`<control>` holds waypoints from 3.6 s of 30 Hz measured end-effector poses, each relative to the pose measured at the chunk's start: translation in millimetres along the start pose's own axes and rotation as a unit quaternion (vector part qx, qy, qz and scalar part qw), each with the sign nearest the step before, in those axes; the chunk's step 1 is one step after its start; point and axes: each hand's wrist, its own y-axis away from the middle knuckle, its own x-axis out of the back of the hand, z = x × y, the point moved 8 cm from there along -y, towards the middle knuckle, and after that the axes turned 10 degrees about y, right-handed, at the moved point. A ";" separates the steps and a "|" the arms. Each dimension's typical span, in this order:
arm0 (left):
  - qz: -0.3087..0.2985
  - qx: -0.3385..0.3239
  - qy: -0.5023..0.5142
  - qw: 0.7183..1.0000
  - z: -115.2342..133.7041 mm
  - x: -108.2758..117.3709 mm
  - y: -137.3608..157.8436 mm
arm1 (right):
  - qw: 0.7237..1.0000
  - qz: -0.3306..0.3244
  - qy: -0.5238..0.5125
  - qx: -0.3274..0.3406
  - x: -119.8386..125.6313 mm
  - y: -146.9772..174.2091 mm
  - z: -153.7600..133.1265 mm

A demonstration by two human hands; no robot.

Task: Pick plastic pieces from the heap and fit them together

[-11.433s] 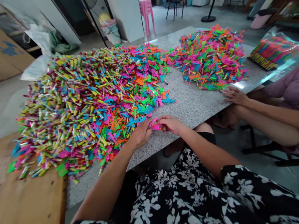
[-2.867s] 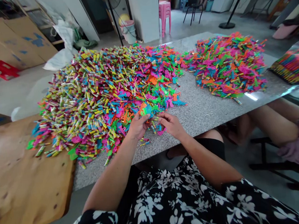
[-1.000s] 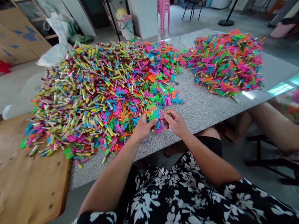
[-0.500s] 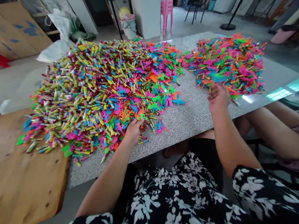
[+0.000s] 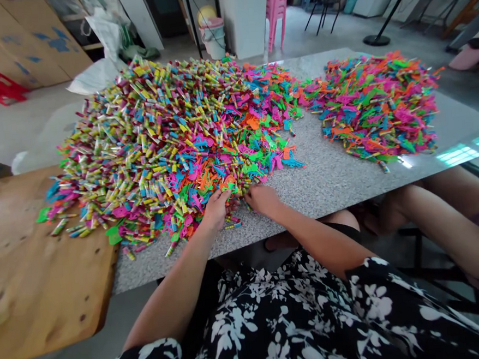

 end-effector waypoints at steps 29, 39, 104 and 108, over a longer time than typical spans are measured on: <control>-0.219 -0.081 -0.360 0.903 33.6 -44.2 24.3 | 0.851 -0.074 -0.516 0.067 41.1 20.6 29.0; -0.251 -0.089 -0.435 0.860 55.5 -68.6 31.1 | 0.843 -0.042 -0.537 0.005 45.5 31.7 43.2; -0.130 -0.296 -0.774 0.544 7.5 -141.9 -55.4 | 0.988 0.039 -0.150 -0.022 19.6 -1.4 97.1; -0.173 -0.312 -0.782 0.511 14.9 -140.0 -76.1 | 0.999 0.019 -0.045 0.008 11.6 13.5 57.7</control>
